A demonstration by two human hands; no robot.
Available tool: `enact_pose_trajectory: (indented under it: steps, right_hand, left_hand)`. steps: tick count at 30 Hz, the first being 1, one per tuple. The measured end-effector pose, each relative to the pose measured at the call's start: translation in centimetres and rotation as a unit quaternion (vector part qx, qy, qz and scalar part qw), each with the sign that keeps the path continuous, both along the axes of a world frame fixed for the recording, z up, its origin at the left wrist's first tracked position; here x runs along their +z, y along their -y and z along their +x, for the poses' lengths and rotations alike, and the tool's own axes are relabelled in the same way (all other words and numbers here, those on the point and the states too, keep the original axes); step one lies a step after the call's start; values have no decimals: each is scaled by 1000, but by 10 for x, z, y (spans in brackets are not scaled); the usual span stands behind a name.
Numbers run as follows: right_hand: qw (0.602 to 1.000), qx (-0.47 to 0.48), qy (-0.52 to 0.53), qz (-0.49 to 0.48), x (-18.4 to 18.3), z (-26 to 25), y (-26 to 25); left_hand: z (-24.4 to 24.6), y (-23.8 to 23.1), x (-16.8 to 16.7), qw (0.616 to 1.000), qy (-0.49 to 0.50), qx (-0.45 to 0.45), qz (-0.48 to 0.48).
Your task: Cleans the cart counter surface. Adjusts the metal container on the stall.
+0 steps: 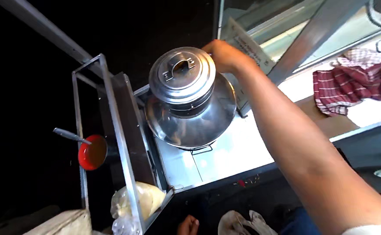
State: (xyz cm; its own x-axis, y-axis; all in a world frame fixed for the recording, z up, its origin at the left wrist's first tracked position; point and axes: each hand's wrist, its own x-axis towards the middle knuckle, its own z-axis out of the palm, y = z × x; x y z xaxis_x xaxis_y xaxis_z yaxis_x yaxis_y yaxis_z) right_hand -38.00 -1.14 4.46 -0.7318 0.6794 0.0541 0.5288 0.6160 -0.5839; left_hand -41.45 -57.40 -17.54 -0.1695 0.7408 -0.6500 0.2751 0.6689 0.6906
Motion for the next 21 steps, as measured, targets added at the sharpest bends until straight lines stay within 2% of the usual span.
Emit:
enact_pose_trajectory:
  steps: [5,9,12,15,18,21]
  right_hand:
    - [988,-136,-30,65,-21,73,88]
    - [964,-195,-110,145,-59,92,188]
    - [964,-120,-168,169,-92,77,245]
    - [971,15,-144,191,-96,37,274]
    - [951,128,-82,270,-81,-22,273]
    - [937,158,-46,308,-64,-79,254]
  left_hand:
    - [2,-5,-2,999,17,-11,29]
    - [4,-5,-4,999,24,-30,27]
    - [2,-6,-4,999,30,-32,18]
    - [2,-7,-3,999,28,-41,13]
    - [4,-13,-1,998,30,-51,4]
    - [7,-15,0,998,36,-45,8]
